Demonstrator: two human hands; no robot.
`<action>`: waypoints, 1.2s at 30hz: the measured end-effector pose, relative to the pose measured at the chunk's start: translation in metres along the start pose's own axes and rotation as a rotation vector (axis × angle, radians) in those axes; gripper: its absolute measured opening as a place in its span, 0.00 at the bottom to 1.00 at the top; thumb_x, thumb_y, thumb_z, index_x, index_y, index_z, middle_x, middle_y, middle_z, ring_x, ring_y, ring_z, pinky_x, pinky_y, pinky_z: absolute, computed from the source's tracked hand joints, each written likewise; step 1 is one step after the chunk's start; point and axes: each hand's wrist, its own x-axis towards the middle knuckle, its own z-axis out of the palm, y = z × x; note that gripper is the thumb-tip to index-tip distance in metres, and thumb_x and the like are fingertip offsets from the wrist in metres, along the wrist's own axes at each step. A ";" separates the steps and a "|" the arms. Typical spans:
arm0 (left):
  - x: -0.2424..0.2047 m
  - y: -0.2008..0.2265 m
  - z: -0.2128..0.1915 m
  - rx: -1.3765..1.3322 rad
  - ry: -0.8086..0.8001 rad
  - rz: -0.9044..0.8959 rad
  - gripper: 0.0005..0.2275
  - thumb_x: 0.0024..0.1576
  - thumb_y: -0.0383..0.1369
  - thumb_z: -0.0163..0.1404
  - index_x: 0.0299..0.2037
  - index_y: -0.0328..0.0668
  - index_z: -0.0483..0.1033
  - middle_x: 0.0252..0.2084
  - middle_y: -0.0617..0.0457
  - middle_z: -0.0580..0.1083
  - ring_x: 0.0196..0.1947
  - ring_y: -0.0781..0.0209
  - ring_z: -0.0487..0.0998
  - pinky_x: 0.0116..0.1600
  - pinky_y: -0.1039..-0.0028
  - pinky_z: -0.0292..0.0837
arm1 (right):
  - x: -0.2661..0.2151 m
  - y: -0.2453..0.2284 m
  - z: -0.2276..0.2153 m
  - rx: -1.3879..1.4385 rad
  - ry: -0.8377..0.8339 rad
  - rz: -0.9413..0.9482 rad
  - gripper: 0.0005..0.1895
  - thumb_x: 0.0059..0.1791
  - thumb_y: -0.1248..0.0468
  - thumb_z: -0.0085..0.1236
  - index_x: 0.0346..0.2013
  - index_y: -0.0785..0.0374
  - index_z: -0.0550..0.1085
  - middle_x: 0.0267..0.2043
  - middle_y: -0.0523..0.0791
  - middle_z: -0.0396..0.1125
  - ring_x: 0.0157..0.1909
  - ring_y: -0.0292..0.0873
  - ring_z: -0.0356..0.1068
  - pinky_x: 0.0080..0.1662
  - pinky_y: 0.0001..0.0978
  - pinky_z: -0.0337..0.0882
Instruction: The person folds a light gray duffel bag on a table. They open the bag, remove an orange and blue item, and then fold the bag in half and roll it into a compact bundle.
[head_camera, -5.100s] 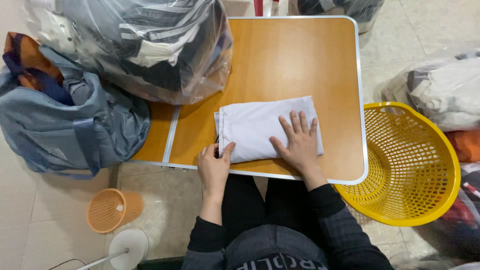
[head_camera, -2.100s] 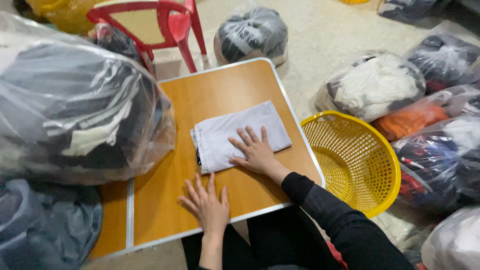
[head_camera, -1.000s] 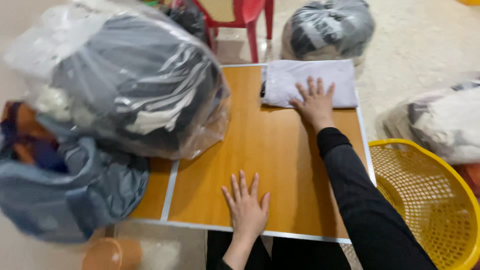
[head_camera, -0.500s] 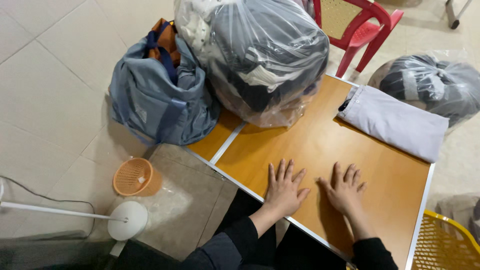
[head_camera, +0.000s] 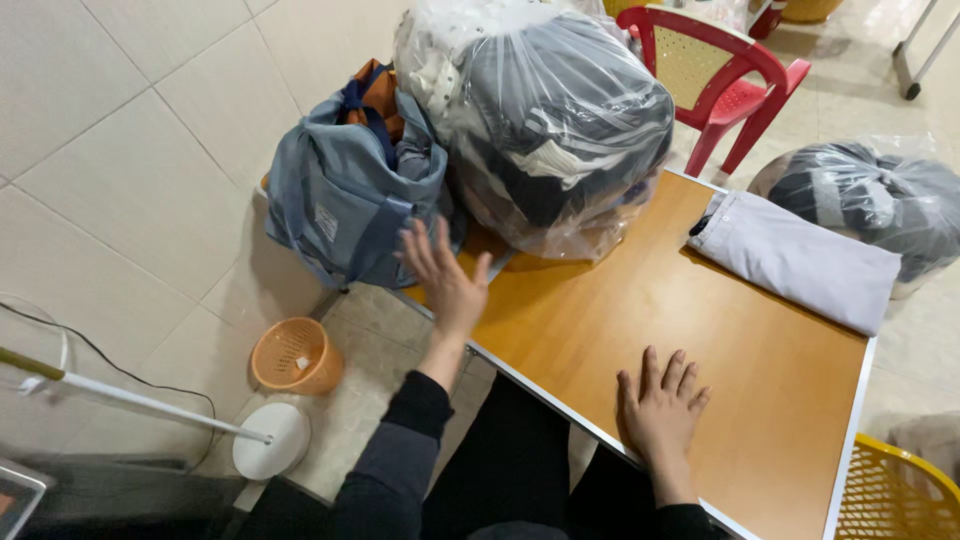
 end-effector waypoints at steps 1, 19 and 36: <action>0.021 -0.020 -0.007 0.123 0.040 -0.038 0.45 0.54 0.48 0.60 0.75 0.41 0.43 0.75 0.28 0.44 0.75 0.26 0.39 0.73 0.33 0.31 | 0.001 -0.001 0.000 -0.016 0.006 -0.002 0.39 0.53 0.34 0.29 0.76 0.45 0.50 0.79 0.55 0.37 0.79 0.60 0.32 0.71 0.64 0.30; -0.041 -0.037 0.016 -0.010 -0.202 -0.261 0.17 0.62 0.44 0.51 0.56 0.50 0.79 0.77 0.37 0.52 0.78 0.30 0.34 0.70 0.27 0.22 | 0.000 -0.005 -0.006 0.000 0.025 -0.010 0.39 0.53 0.35 0.31 0.75 0.47 0.53 0.79 0.56 0.38 0.79 0.62 0.33 0.70 0.67 0.31; -0.135 0.128 -0.004 -0.804 -0.468 -0.199 0.46 0.58 0.39 0.56 0.76 0.26 0.34 0.78 0.29 0.33 0.79 0.30 0.23 0.71 0.34 0.12 | 0.000 0.022 0.004 0.240 0.155 -0.084 0.31 0.59 0.45 0.26 0.73 0.54 0.55 0.82 0.49 0.50 0.76 0.57 0.53 0.73 0.71 0.42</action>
